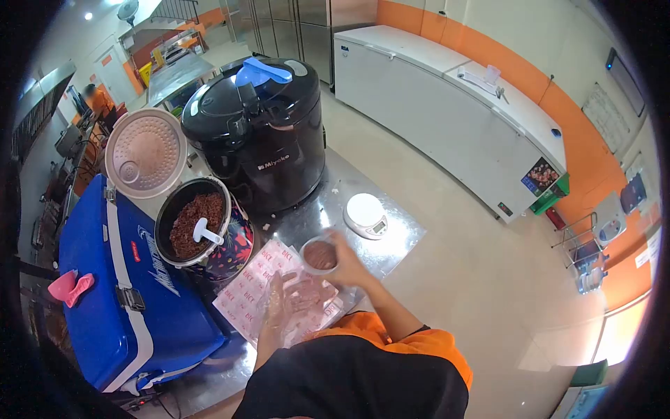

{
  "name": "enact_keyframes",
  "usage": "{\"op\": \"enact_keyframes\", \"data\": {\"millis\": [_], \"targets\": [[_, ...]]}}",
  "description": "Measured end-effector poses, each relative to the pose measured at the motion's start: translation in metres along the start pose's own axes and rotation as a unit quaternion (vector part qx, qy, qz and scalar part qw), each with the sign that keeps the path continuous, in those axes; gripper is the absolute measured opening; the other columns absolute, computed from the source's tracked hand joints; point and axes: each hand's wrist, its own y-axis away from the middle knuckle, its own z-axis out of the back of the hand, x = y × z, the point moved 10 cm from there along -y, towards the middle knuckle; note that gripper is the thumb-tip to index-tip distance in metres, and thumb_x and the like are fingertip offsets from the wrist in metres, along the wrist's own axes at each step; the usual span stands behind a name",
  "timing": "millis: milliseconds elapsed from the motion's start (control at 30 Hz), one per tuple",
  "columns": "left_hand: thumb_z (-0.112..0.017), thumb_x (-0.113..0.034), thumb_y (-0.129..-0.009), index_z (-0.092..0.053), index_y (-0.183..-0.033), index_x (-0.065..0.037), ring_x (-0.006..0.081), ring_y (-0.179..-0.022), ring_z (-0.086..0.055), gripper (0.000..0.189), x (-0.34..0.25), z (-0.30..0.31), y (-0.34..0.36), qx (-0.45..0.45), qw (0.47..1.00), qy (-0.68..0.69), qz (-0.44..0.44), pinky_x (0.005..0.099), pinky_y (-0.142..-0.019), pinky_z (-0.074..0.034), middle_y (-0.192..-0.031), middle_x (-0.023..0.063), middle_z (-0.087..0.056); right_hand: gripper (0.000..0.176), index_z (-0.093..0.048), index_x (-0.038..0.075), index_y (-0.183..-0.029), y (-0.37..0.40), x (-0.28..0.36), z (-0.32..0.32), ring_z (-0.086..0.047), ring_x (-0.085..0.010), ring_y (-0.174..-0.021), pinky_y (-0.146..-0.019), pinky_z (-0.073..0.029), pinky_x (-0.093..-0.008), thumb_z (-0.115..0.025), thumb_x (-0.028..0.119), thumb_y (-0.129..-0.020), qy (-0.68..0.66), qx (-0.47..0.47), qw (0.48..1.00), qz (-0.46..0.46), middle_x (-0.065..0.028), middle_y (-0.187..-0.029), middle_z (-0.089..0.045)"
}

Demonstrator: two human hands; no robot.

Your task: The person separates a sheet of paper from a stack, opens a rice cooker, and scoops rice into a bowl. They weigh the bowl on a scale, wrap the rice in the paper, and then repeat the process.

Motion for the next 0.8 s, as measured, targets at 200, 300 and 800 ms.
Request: {"op": "enact_keyframes", "data": {"millis": [200,300,800], "targets": [[-0.042,-0.059,-0.089,-0.031,-0.132,-0.009,0.0352,-0.098,-0.062,0.067,-0.010,0.014,-0.005,0.017,0.999,-0.012,-0.048,0.0455,-0.083,-0.049,-0.122,0.0172,-0.053,0.100,-0.031,0.005,-0.131,-0.030,-0.085,0.106,-0.051,-0.0362,-0.111,-0.089,-0.044,-0.0443,-0.087,0.027,-0.051,0.165,-0.309,0.935,-0.045,-0.0171,-0.124,-0.047],[-0.048,-0.060,-0.086,-0.039,-0.128,-0.012,0.0375,-0.101,-0.060,0.065,-0.014,0.025,-0.002,0.018,0.997,0.005,-0.077,0.0463,-0.081,-0.050,-0.122,0.0179,-0.053,0.100,-0.031,0.007,-0.131,-0.037,-0.103,0.111,-0.050,-0.0349,-0.112,-0.088,-0.042,-0.0454,-0.087,0.028,-0.051,0.185,-0.342,0.919,-0.071,-0.0158,-0.125,-0.046],[-0.048,-0.054,-0.087,-0.040,-0.130,-0.014,0.0352,-0.101,-0.058,0.060,-0.028,0.076,-0.007,-0.055,0.992,0.057,-0.095,0.0445,-0.079,-0.049,-0.120,0.0135,-0.053,0.043,-0.054,0.004,-0.114,-0.095,0.189,-0.119,-0.051,-0.0334,-0.100,-0.079,-0.044,-0.0458,-0.064,0.025,-0.078,0.124,-0.087,0.964,0.221,-0.0189,-0.114,-0.048]]}}
